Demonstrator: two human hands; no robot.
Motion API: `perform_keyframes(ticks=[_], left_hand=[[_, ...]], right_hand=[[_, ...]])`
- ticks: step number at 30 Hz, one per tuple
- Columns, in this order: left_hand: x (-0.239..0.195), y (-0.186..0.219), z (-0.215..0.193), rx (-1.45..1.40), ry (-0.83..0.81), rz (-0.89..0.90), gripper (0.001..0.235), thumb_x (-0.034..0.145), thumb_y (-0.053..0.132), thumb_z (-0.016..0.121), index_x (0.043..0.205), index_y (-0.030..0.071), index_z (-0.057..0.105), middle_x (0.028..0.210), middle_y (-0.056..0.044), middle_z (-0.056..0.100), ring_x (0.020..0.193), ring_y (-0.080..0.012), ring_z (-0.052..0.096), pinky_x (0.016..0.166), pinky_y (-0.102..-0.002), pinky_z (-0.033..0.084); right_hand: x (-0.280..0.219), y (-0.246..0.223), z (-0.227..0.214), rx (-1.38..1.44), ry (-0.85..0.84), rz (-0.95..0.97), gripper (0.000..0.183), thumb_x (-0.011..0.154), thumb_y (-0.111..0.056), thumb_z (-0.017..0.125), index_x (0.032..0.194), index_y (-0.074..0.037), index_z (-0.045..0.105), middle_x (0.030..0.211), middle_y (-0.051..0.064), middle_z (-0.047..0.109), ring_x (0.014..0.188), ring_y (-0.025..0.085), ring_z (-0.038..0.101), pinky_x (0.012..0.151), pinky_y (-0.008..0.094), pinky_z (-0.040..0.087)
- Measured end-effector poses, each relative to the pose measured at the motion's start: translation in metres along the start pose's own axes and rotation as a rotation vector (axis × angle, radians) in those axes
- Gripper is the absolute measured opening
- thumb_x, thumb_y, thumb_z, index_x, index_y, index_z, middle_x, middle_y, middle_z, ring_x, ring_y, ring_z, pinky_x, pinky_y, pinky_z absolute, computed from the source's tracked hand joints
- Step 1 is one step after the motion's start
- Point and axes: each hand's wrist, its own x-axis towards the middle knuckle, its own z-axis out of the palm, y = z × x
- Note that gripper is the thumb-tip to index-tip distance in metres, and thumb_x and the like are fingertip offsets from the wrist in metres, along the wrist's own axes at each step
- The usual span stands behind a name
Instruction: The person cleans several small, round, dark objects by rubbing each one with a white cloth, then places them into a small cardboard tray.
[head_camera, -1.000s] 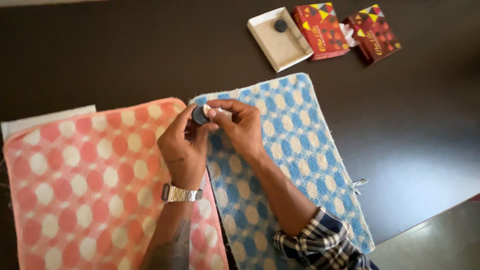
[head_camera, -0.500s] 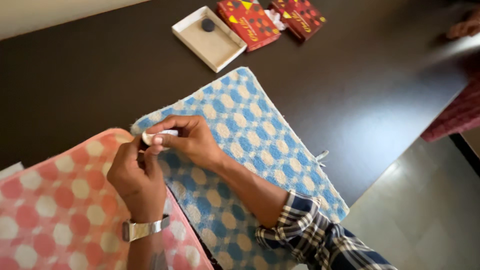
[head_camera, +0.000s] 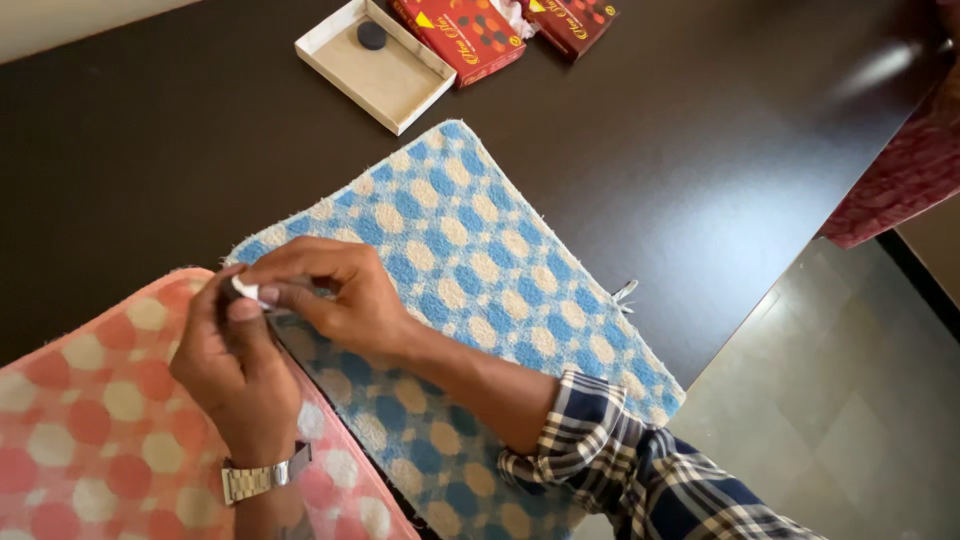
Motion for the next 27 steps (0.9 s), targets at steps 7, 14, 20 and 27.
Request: perform_keyframes(ticks=[7, 14, 20, 27], left_hand=[[-0.001, 0.001, 0.004, 0.059, 0.068, 0.082, 0.036, 0.123, 0.024, 0.049, 0.126, -0.008, 0.065, 0.104, -0.016, 0.073, 0.091, -0.0220, 0.071, 0.080, -0.032, 0.056], [-0.003, 0.002, 0.004, 0.021, -0.006, 0.011, 0.039, 0.117, 0.026, 0.046, 0.125, -0.008, 0.065, 0.097, -0.017, 0.070, 0.086, -0.0267, 0.067, 0.076, -0.037, 0.052], [0.000, 0.001, 0.001, -0.023, 0.049, 0.046, 0.039, 0.122, 0.026, 0.042, 0.129, -0.006, 0.064, 0.104, -0.013, 0.069, 0.090, -0.0183, 0.065, 0.079, -0.030, 0.051], [-0.001, 0.004, 0.004, -0.023, -0.017, 0.032, 0.036, 0.122, 0.027, 0.044, 0.129, -0.004, 0.061, 0.100, -0.007, 0.066, 0.084, -0.0123, 0.060, 0.074, -0.025, 0.048]], right_hand=[[-0.001, -0.014, 0.001, -0.190, 0.024, -0.074, 0.020, 0.094, 0.001, 0.072, 0.113, -0.006, 0.075, 0.105, 0.010, 0.075, 0.095, 0.021, 0.075, 0.083, 0.031, 0.062], [-0.003, -0.013, 0.000, -0.183, 0.106, -0.067, 0.023, 0.097, -0.001, 0.068, 0.117, -0.008, 0.075, 0.108, 0.010, 0.075, 0.095, 0.020, 0.077, 0.083, 0.029, 0.064], [-0.005, -0.005, 0.001, 0.058, -0.026, -0.068, 0.017, 0.096, 0.002, 0.068, 0.110, -0.005, 0.075, 0.107, 0.009, 0.073, 0.098, 0.018, 0.072, 0.087, 0.028, 0.060], [-0.001, 0.019, -0.008, 0.430, -0.092, 0.278, 0.013, 0.102, 0.002, 0.067, 0.113, 0.000, 0.073, 0.105, 0.009, 0.076, 0.093, 0.013, 0.072, 0.087, 0.028, 0.061]])
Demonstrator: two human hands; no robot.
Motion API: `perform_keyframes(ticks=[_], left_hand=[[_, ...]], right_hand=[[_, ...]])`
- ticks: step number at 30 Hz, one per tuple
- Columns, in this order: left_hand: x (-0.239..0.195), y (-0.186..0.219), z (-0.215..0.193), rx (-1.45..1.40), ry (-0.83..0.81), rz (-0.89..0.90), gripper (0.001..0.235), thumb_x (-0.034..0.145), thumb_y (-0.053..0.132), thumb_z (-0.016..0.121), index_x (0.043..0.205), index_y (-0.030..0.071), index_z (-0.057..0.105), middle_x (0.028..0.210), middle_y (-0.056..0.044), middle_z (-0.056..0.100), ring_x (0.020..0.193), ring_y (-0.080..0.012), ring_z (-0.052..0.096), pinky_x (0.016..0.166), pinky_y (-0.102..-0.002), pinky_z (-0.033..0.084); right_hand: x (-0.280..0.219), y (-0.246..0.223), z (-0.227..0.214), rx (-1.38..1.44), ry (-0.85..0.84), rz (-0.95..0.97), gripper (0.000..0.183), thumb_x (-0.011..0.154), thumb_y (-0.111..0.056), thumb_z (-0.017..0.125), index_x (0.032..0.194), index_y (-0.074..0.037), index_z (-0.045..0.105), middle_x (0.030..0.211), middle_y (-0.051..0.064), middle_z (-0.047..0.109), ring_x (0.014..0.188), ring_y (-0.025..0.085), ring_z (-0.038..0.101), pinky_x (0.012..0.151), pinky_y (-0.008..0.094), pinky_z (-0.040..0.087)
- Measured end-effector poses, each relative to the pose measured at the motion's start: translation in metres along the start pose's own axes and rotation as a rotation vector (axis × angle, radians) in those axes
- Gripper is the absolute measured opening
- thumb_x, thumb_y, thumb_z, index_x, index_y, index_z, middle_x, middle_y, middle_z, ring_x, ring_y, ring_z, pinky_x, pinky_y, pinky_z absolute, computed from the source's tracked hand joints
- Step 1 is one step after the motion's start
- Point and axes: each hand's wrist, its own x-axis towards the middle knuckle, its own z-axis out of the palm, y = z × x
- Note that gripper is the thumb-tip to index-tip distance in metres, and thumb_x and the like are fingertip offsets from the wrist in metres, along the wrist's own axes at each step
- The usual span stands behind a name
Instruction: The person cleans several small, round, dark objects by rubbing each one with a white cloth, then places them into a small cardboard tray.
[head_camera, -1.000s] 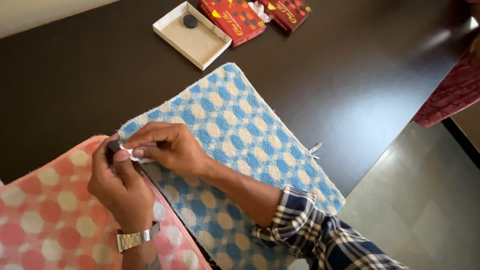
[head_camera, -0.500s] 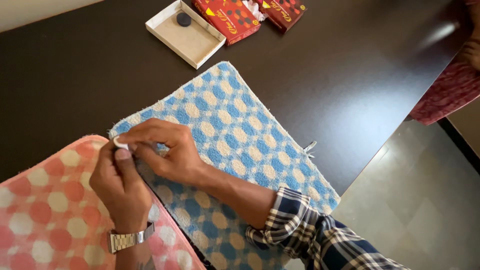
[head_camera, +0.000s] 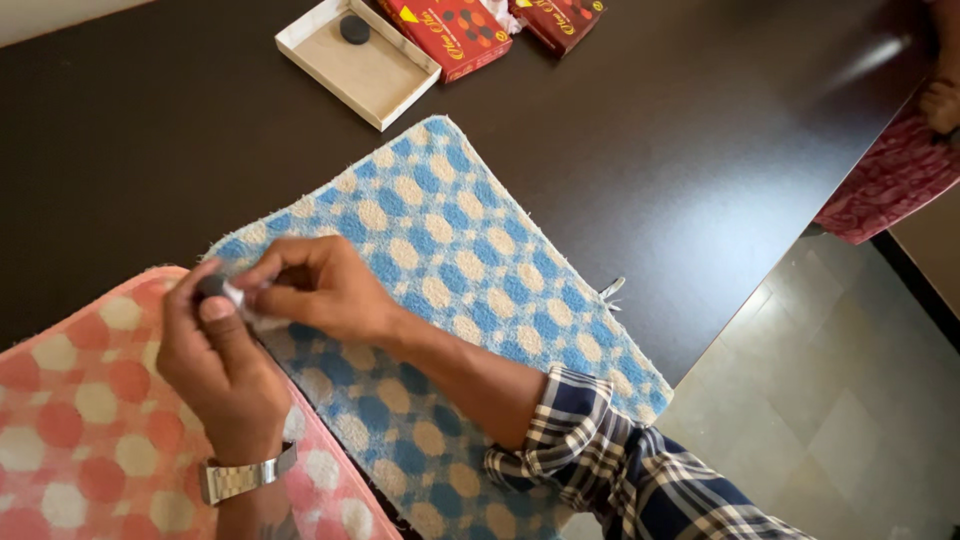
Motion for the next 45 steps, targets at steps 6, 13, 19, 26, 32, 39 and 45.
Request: perform_keyframes(ticks=[6, 13, 19, 26, 32, 39, 45], left_hand=[[-0.003, -0.002, 0.001, -0.266, -0.059, -0.114, 0.035, 0.120, 0.032, 0.046, 0.123, -0.002, 0.049, 0.103, -0.004, 0.058, 0.078, -0.0084, 0.054, 0.067, -0.024, 0.047], [-0.003, -0.009, -0.001, -0.109, 0.011, -0.036, 0.038, 0.121, 0.037, 0.045, 0.122, -0.001, 0.048, 0.098, -0.005, 0.057, 0.074, -0.0071, 0.050, 0.063, -0.023, 0.041], [-0.007, -0.008, 0.001, -0.223, -0.009, -0.046, 0.040, 0.123, 0.038, 0.046, 0.121, -0.002, 0.046, 0.101, -0.006, 0.055, 0.078, -0.0082, 0.049, 0.066, -0.023, 0.041], [-0.005, -0.010, 0.001, -0.200, 0.041, -0.040, 0.042, 0.124, 0.040, 0.049, 0.121, -0.001, 0.045, 0.102, -0.005, 0.057, 0.077, -0.0078, 0.050, 0.068, -0.021, 0.045], [-0.005, -0.012, 0.002, -0.170, -0.043, -0.079, 0.041, 0.118, 0.038, 0.056, 0.118, -0.002, 0.049, 0.093, -0.006, 0.055, 0.077, -0.0086, 0.049, 0.067, -0.022, 0.040], [-0.004, -0.010, 0.002, -0.458, -0.097, -0.113, 0.040, 0.115, 0.036, 0.060, 0.117, -0.001, 0.047, 0.105, -0.007, 0.062, 0.091, -0.0107, 0.062, 0.082, -0.025, 0.051], [-0.001, -0.009, 0.005, -0.342, 0.026, -0.102, 0.031, 0.114, 0.029, 0.055, 0.118, -0.002, 0.051, 0.103, -0.005, 0.060, 0.090, -0.0097, 0.058, 0.080, -0.025, 0.051]], right_hand=[[0.005, 0.008, -0.008, 0.154, -0.050, 0.000, 0.012, 0.102, -0.001, 0.072, 0.113, 0.003, 0.075, 0.104, 0.012, 0.076, 0.095, 0.015, 0.073, 0.091, 0.030, 0.060], [0.005, -0.004, -0.008, 0.220, -0.148, 0.089, 0.010, 0.105, 0.005, 0.070, 0.114, 0.006, 0.075, 0.106, 0.012, 0.075, 0.098, 0.018, 0.071, 0.093, 0.034, 0.060], [0.009, -0.014, -0.011, 0.376, -0.206, 0.086, 0.036, 0.092, 0.007, 0.071, 0.126, -0.003, 0.071, 0.134, 0.003, 0.066, 0.121, 0.015, 0.067, 0.107, 0.032, 0.056], [0.007, 0.000, -0.013, 0.123, -0.239, 0.032, 0.013, 0.102, 0.006, 0.073, 0.114, 0.004, 0.076, 0.111, 0.012, 0.074, 0.101, 0.019, 0.072, 0.095, 0.035, 0.063], [0.011, 0.004, -0.017, 0.202, 0.058, 0.154, 0.015, 0.098, -0.002, 0.074, 0.113, 0.003, 0.075, 0.102, 0.011, 0.075, 0.089, 0.016, 0.072, 0.081, 0.031, 0.062], [0.011, 0.001, -0.021, 0.386, -0.050, 0.178, 0.015, 0.097, -0.004, 0.075, 0.109, 0.004, 0.074, 0.098, 0.012, 0.076, 0.081, 0.017, 0.070, 0.075, 0.031, 0.060], [0.010, -0.006, -0.019, 0.123, -0.110, 0.183, 0.007, 0.098, 0.000, 0.074, 0.101, 0.005, 0.073, 0.091, 0.013, 0.073, 0.079, 0.018, 0.070, 0.073, 0.032, 0.057]])
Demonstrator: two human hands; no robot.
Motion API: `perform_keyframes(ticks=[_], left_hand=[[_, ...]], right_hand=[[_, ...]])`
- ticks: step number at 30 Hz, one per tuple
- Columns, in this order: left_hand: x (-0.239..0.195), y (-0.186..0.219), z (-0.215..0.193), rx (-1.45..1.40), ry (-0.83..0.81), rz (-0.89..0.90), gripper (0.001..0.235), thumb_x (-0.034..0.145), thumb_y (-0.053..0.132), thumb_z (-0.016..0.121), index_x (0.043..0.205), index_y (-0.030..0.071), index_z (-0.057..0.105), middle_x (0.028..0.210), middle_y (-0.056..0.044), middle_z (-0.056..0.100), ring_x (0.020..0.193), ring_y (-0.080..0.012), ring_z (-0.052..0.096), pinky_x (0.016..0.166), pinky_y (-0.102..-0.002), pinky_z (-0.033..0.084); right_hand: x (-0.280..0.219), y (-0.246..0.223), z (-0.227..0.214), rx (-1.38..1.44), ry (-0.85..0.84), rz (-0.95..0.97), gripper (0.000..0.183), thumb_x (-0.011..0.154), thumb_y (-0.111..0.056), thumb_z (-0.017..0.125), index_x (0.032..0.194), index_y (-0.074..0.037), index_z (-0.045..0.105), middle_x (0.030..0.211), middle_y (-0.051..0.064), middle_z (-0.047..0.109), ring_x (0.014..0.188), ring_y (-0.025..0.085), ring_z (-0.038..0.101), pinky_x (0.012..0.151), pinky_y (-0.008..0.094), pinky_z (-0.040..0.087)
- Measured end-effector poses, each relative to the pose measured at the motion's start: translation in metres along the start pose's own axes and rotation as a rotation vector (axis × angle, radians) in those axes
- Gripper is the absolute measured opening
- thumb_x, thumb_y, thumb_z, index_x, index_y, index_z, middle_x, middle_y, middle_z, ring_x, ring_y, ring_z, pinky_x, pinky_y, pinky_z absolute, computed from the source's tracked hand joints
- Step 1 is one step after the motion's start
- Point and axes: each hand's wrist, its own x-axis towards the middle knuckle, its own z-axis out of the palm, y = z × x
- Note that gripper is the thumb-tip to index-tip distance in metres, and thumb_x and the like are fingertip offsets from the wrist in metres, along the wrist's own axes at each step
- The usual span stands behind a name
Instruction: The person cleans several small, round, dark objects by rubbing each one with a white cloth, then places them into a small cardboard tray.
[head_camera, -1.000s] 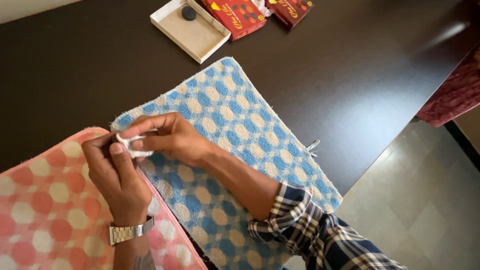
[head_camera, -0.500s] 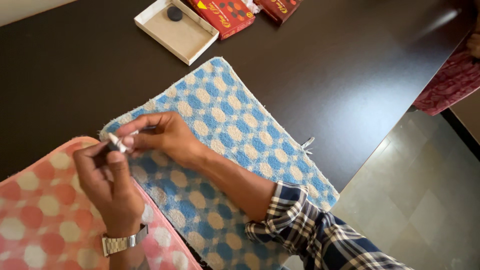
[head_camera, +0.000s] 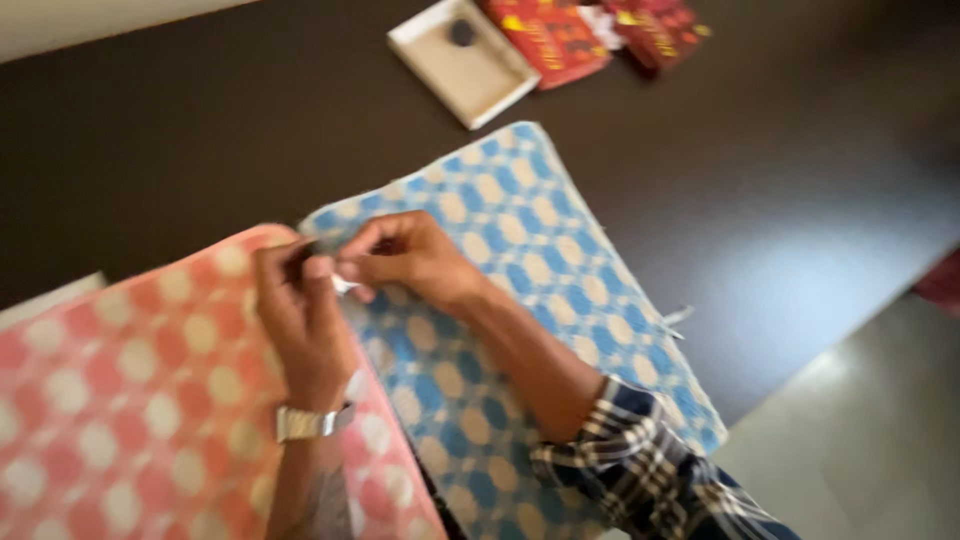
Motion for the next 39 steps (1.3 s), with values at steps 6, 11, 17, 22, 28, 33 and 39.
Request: perform_keyframes(ticks=[6, 11, 17, 22, 28, 33, 39], left_hand=[[0.000, 0.008, 0.000, -0.050, -0.044, -0.027, 0.024, 0.112, 0.023, 0.052, 0.111, 0.000, 0.055, 0.094, -0.004, 0.064, 0.080, -0.0088, 0.054, 0.070, -0.025, 0.044], [0.001, 0.009, 0.003, 0.015, 0.017, -0.012, 0.023, 0.112, 0.023, 0.050, 0.115, 0.001, 0.055, 0.095, -0.004, 0.063, 0.082, -0.0084, 0.057, 0.072, -0.025, 0.049], [0.001, 0.005, 0.001, 0.019, 0.008, 0.004, 0.023, 0.113, 0.023, 0.051, 0.116, 0.001, 0.056, 0.098, -0.005, 0.064, 0.084, -0.0098, 0.057, 0.075, -0.026, 0.049], [-0.002, 0.001, 0.002, 0.046, 0.057, 0.025, 0.021, 0.111, 0.018, 0.053, 0.123, 0.001, 0.055, 0.106, -0.005, 0.067, 0.091, -0.0111, 0.063, 0.080, -0.026, 0.053], [0.005, -0.003, 0.002, -0.001, 0.087, -0.065, 0.025, 0.104, 0.001, 0.053, 0.129, 0.002, 0.057, 0.114, -0.007, 0.068, 0.100, -0.0139, 0.064, 0.084, -0.028, 0.054], [0.009, -0.003, -0.003, -0.171, 0.035, -0.050, 0.035, 0.102, -0.001, 0.055, 0.137, 0.003, 0.052, 0.122, -0.006, 0.068, 0.111, -0.0138, 0.066, 0.097, -0.028, 0.056], [0.008, 0.000, -0.001, 0.001, 0.011, -0.069, 0.033, 0.099, -0.005, 0.055, 0.130, 0.000, 0.066, 0.113, -0.008, 0.070, 0.102, -0.0130, 0.068, 0.093, -0.028, 0.057]], right_hand=[[0.005, 0.001, 0.004, 0.177, 0.092, -0.039, 0.006, 0.094, -0.001, 0.072, 0.099, 0.002, 0.072, 0.091, 0.012, 0.074, 0.077, 0.017, 0.071, 0.073, 0.031, 0.060], [0.002, -0.001, 0.003, -0.095, 0.036, -0.027, 0.005, 0.094, 0.003, 0.073, 0.099, 0.004, 0.072, 0.090, 0.015, 0.074, 0.078, 0.019, 0.071, 0.073, 0.031, 0.060], [0.004, 0.001, 0.004, 0.193, 0.085, -0.043, 0.009, 0.092, 0.003, 0.071, 0.101, 0.001, 0.073, 0.100, 0.012, 0.074, 0.088, 0.019, 0.072, 0.083, 0.033, 0.062], [0.001, 0.005, 0.008, -0.044, 0.033, -0.161, 0.011, 0.091, 0.007, 0.072, 0.101, 0.003, 0.073, 0.113, 0.008, 0.071, 0.101, 0.017, 0.071, 0.092, 0.033, 0.062], [0.006, 0.005, 0.010, -0.186, 0.163, -0.233, 0.017, 0.093, 0.007, 0.072, 0.108, 0.002, 0.072, 0.109, 0.009, 0.073, 0.099, 0.015, 0.071, 0.091, 0.029, 0.061], [0.006, 0.007, 0.020, -0.356, 0.236, -0.249, 0.021, 0.091, 0.004, 0.073, 0.113, 0.002, 0.070, 0.108, 0.008, 0.073, 0.097, 0.011, 0.070, 0.080, 0.024, 0.059], [0.002, 0.003, 0.017, -0.484, 0.258, -0.278, 0.021, 0.094, 0.002, 0.073, 0.114, 0.005, 0.073, 0.108, 0.010, 0.073, 0.093, 0.010, 0.068, 0.073, 0.022, 0.053]])
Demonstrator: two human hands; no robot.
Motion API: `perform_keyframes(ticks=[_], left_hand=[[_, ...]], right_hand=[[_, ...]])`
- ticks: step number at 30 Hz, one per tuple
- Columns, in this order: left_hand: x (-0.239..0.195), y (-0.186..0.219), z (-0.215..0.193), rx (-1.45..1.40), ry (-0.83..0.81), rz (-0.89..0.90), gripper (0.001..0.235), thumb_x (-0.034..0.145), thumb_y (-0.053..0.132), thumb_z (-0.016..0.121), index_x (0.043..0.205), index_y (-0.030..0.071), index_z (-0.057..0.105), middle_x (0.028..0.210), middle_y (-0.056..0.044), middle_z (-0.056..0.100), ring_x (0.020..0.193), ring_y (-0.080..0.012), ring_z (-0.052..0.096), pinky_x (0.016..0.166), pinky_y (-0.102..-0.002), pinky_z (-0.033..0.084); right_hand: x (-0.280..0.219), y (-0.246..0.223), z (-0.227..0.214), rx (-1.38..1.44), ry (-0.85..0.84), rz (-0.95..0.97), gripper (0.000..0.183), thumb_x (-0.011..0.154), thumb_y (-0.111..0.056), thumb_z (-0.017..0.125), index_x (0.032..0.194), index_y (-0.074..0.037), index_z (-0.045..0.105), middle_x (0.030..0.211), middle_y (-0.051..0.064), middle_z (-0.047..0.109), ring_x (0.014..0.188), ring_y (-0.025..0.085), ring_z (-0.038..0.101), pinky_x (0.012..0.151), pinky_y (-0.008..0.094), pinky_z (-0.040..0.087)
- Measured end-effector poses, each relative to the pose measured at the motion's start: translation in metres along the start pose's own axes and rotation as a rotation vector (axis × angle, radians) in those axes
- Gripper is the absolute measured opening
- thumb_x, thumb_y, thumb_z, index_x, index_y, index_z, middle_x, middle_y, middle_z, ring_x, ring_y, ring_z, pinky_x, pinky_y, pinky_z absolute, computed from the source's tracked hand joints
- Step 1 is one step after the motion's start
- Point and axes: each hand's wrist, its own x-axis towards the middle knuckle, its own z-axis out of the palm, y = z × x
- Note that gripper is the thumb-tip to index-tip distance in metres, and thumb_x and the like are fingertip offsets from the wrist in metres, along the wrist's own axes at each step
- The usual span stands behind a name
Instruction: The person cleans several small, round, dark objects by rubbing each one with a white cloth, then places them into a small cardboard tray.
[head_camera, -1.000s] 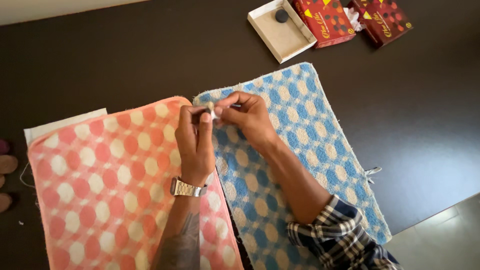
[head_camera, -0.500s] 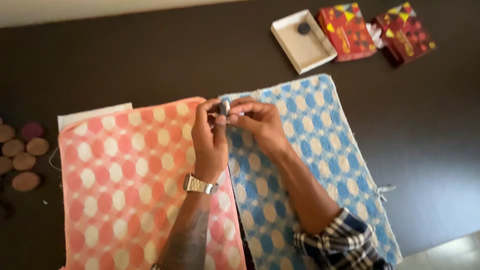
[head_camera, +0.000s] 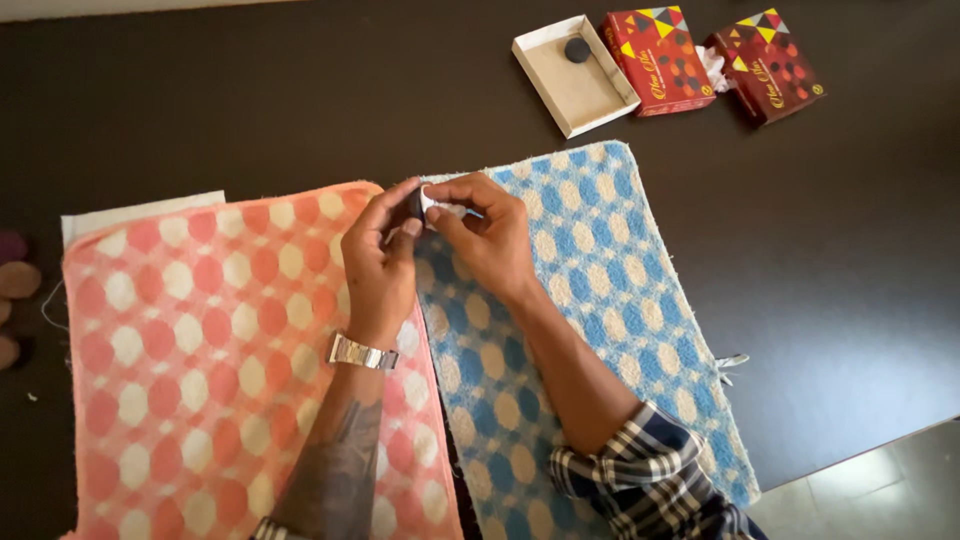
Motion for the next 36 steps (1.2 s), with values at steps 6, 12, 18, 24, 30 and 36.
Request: perform_keyframes(ticks=[6, 12, 18, 24, 30, 36], left_hand=[[0.000, -0.011, -0.001, 0.014, 0.057, 0.047, 0.028, 0.099, -0.009, 0.058, 0.124, -0.001, 0.065, 0.116, -0.008, 0.073, 0.104, -0.0140, 0.070, 0.094, -0.028, 0.058], [0.004, -0.023, 0.001, -0.170, 0.011, 0.061, 0.033, 0.094, -0.016, 0.062, 0.124, -0.002, 0.058, 0.130, -0.013, 0.069, 0.114, -0.0165, 0.069, 0.100, -0.029, 0.058], [0.001, -0.022, -0.002, -0.127, 0.064, 0.070, 0.035, 0.091, -0.014, 0.069, 0.121, -0.003, 0.056, 0.129, -0.015, 0.069, 0.114, -0.0179, 0.070, 0.100, -0.028, 0.059], [-0.001, -0.010, -0.003, -0.079, 0.060, 0.092, 0.030, 0.093, -0.009, 0.070, 0.122, -0.004, 0.064, 0.119, -0.013, 0.070, 0.107, -0.0164, 0.071, 0.095, -0.027, 0.059], [-0.004, -0.010, -0.001, -0.050, 0.019, 0.082, 0.018, 0.094, -0.001, 0.074, 0.110, -0.005, 0.067, 0.110, -0.008, 0.075, 0.099, -0.0126, 0.073, 0.089, -0.025, 0.060], [-0.003, -0.020, 0.001, 0.123, 0.021, 0.130, 0.016, 0.095, 0.004, 0.079, 0.100, -0.004, 0.065, 0.094, -0.008, 0.073, 0.085, -0.0118, 0.071, 0.075, -0.024, 0.057]], right_hand=[[0.005, 0.016, -0.003, 0.142, -0.103, 0.053, 0.020, 0.095, 0.003, 0.072, 0.114, 0.006, 0.070, 0.103, 0.011, 0.074, 0.092, 0.013, 0.073, 0.080, 0.025, 0.060], [0.010, 0.034, -0.009, 0.216, -0.147, -0.098, 0.017, 0.096, 0.001, 0.072, 0.112, 0.007, 0.074, 0.110, 0.010, 0.072, 0.097, 0.013, 0.070, 0.085, 0.025, 0.058], [0.011, 0.034, -0.003, 0.110, -0.089, -0.021, 0.020, 0.098, -0.004, 0.068, 0.116, 0.002, 0.074, 0.096, 0.005, 0.076, 0.084, 0.008, 0.069, 0.077, 0.024, 0.058], [0.005, 0.021, 0.006, -0.043, 0.003, -0.070, 0.025, 0.096, 0.000, 0.066, 0.120, -0.001, 0.074, 0.094, 0.007, 0.074, 0.080, 0.009, 0.067, 0.074, 0.026, 0.057], [0.002, 0.020, 0.004, -0.073, 0.049, -0.181, 0.032, 0.092, 0.004, 0.063, 0.121, -0.003, 0.072, 0.105, 0.006, 0.076, 0.087, 0.011, 0.070, 0.080, 0.028, 0.060], [0.005, 0.021, 0.004, -0.053, 0.082, -0.175, 0.030, 0.096, 0.001, 0.061, 0.123, -0.006, 0.074, 0.103, 0.007, 0.078, 0.088, 0.012, 0.073, 0.082, 0.027, 0.061]])
